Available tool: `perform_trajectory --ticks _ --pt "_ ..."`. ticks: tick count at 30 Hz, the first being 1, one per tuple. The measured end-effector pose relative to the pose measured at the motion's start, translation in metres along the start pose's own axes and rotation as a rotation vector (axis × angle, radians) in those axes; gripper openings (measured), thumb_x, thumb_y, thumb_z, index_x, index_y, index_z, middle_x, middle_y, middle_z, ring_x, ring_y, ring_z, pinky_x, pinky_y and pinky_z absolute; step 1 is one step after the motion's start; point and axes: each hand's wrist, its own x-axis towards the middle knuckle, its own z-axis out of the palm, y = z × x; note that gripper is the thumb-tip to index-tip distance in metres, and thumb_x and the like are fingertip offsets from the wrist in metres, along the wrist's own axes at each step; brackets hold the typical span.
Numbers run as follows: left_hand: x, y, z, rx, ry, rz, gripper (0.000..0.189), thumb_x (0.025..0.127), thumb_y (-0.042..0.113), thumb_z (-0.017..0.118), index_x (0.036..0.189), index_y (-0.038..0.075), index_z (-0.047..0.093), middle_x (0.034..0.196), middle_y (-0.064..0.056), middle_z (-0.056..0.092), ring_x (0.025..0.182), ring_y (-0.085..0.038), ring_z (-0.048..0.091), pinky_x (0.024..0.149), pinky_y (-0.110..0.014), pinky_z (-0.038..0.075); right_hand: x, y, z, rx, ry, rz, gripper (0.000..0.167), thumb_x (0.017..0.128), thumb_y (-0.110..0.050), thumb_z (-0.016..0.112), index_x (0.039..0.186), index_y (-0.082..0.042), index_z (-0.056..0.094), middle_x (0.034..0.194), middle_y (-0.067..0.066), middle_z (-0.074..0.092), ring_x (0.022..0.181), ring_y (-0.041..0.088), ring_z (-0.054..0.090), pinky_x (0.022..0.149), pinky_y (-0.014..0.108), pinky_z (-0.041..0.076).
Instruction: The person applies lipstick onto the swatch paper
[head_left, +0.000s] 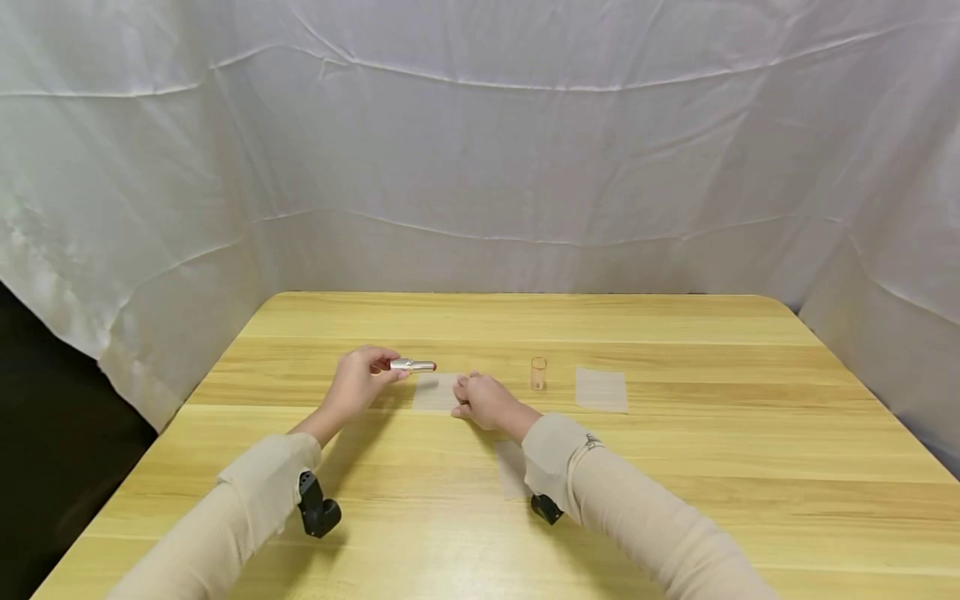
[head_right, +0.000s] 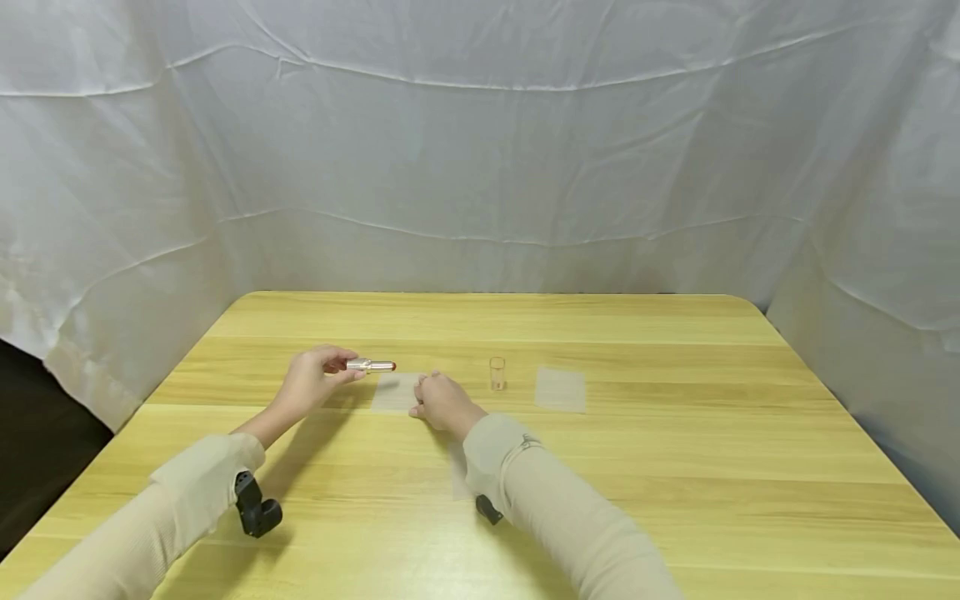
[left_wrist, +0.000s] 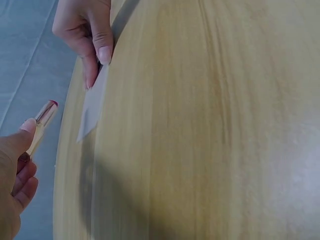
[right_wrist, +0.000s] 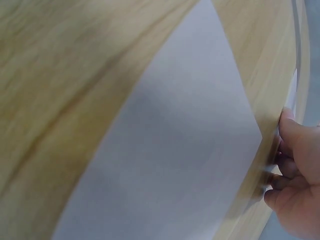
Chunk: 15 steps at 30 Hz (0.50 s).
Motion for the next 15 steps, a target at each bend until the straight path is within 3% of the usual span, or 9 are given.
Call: perform_trajectory --ticks 5,15 --pt "0.005 0.002 0.003 -0.013 0.007 -0.001 0.03 0.074 0.008 0.076 0.098 -0.007 0.067 0.089 -0.02 0.068 0.08 -0.028 0.064 0.072 -0.04 0.054 -0.012 -0.016 -0.015 0.021 -0.003 0.021 0.038 0.09 -0.022 0.058 0.066 -0.008 0.032 0.137 0.023 0.045 0.127 0.041 0.042 0.106 0.041 0.038" --pt "0.009 0.007 0.011 0.008 -0.014 0.023 0.027 0.074 0.007 0.076 0.095 -0.007 0.068 0.088 -0.018 0.068 0.078 -0.026 0.064 0.073 -0.039 0.054 -0.013 -0.015 -0.015 0.019 0.013 0.008 0.041 0.089 -0.024 0.06 0.063 -0.01 0.031 0.135 0.023 0.046 0.125 0.039 0.044 0.108 0.041 0.036"
